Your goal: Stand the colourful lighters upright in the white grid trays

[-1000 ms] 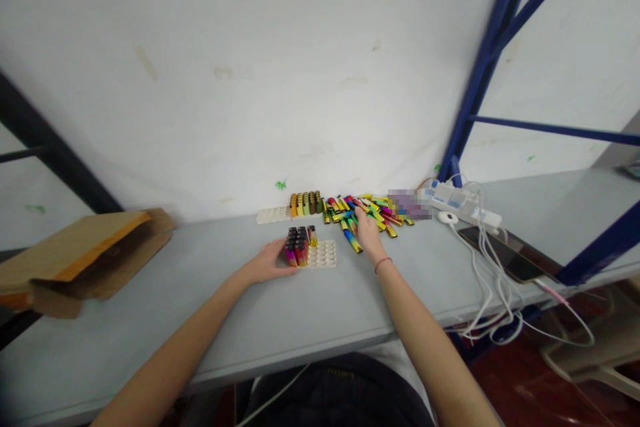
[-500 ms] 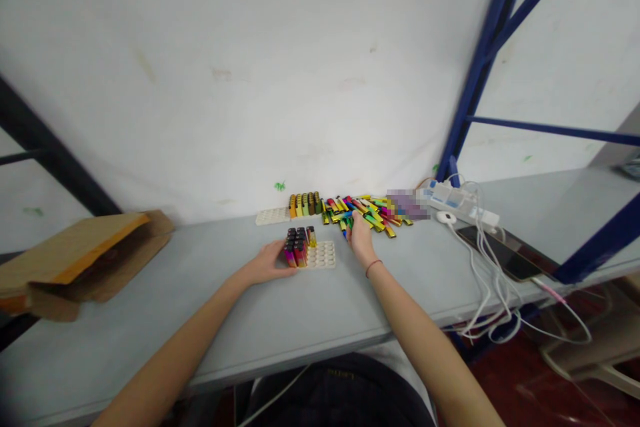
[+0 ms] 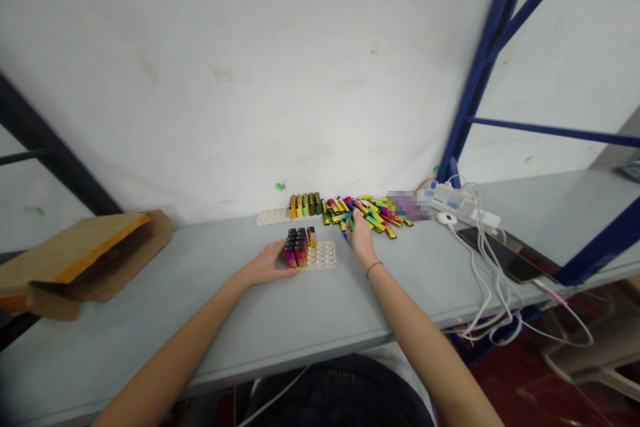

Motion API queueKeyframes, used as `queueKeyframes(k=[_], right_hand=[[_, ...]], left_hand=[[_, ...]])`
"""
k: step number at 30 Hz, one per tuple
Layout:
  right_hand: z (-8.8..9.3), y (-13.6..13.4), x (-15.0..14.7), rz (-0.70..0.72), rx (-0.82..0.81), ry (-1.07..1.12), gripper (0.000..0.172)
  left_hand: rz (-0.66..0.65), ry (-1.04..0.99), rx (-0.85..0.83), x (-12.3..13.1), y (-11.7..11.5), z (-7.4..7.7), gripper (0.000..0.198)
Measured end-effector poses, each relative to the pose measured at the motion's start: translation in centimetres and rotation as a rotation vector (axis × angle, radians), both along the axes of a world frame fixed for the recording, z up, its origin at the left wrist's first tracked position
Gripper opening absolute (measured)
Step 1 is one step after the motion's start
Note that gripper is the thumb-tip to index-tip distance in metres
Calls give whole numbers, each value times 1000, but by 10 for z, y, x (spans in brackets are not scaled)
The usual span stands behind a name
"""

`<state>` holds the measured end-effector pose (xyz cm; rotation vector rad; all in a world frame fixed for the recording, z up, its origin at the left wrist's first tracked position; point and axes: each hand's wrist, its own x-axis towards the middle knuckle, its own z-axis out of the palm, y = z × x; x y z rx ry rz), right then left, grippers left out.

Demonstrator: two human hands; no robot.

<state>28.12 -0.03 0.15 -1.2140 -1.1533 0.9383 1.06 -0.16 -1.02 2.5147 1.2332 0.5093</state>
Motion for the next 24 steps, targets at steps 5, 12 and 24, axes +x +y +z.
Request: queueKeyframes(k=[5, 12, 24], right_hand=[[9, -14, -16, 202, 127, -63, 32], [3, -16, -20, 206, 318, -316, 28], [-10, -22, -31, 247, 378, -512, 20]], left_hand=[[-7, -5, 11, -1, 1, -3, 81], [-14, -17, 13, -1, 1, -3, 82], [8, -23, 13, 0, 1, -3, 82]])
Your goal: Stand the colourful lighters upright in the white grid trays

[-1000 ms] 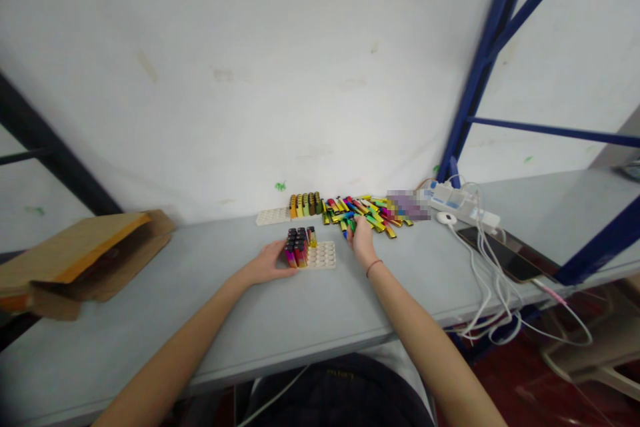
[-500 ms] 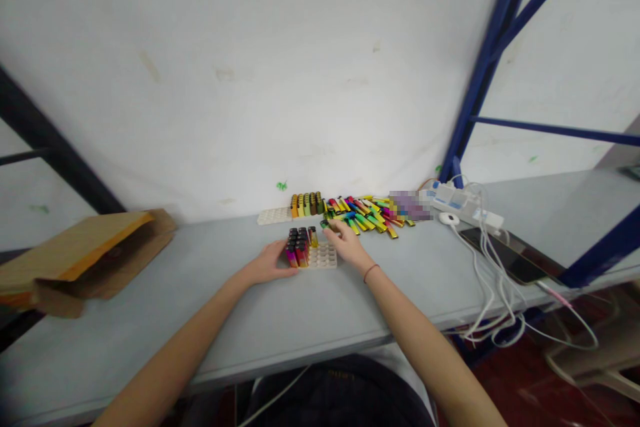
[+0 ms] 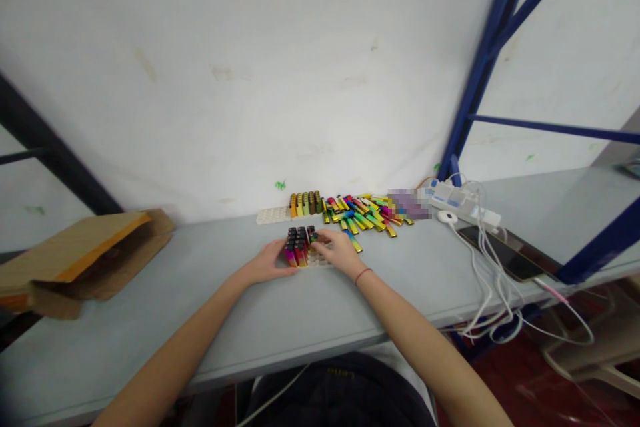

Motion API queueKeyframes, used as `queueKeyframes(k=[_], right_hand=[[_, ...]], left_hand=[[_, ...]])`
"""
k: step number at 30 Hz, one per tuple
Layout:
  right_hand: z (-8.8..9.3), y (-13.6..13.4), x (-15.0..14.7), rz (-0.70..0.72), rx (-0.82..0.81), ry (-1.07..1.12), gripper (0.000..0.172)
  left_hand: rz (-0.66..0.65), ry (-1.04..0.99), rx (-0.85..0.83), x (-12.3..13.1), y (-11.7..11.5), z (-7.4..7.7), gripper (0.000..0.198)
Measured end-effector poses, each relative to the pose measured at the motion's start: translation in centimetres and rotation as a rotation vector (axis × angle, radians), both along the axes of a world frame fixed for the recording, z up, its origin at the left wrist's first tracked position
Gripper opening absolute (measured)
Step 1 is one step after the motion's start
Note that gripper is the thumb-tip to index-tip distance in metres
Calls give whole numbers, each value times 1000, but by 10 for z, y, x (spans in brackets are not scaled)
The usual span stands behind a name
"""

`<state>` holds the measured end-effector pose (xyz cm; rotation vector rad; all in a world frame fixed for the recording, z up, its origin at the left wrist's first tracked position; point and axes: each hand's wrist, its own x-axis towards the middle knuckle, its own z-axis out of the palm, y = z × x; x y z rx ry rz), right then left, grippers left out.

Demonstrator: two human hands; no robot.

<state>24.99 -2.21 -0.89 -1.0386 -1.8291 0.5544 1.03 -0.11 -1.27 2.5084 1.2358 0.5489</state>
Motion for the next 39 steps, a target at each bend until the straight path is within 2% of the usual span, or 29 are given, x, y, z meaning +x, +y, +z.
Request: queueKeyframes(k=[8, 11, 14, 19, 22, 26, 29, 33, 39], right_hand=[[5, -8, -3, -145, 64, -229, 15], [6, -7, -2, -141, 91, -272, 17], [9, -4, 3, -159, 45, -333, 13], [15, 2, 24, -484, -90, -493, 20], [16, 3, 35, -593, -185, -595, 17], [16, 1, 38, -651, -270, -700, 23], [14, 2, 38, -605, -275, -755, 20], [8, 9, 41, -475, -239, -656, 17], [4, 19, 40, -340, -128, -105, 22]], left_hand=[[1, 21, -4, 0, 0, 0, 80], [-3, 17, 5, 0, -1, 1, 78], [-11, 17, 5, 1, -1, 3, 78], [1, 34, -11, 1, -2, 4, 79], [-5, 21, -12, 1, -1, 3, 78], [-11, 24, -12, 0, -1, 2, 78], [-7, 12, -10, 0, -1, 3, 79], [-9, 4, -14, 0, -2, 4, 78], [-9, 18, -22, 0, 0, 4, 88]])
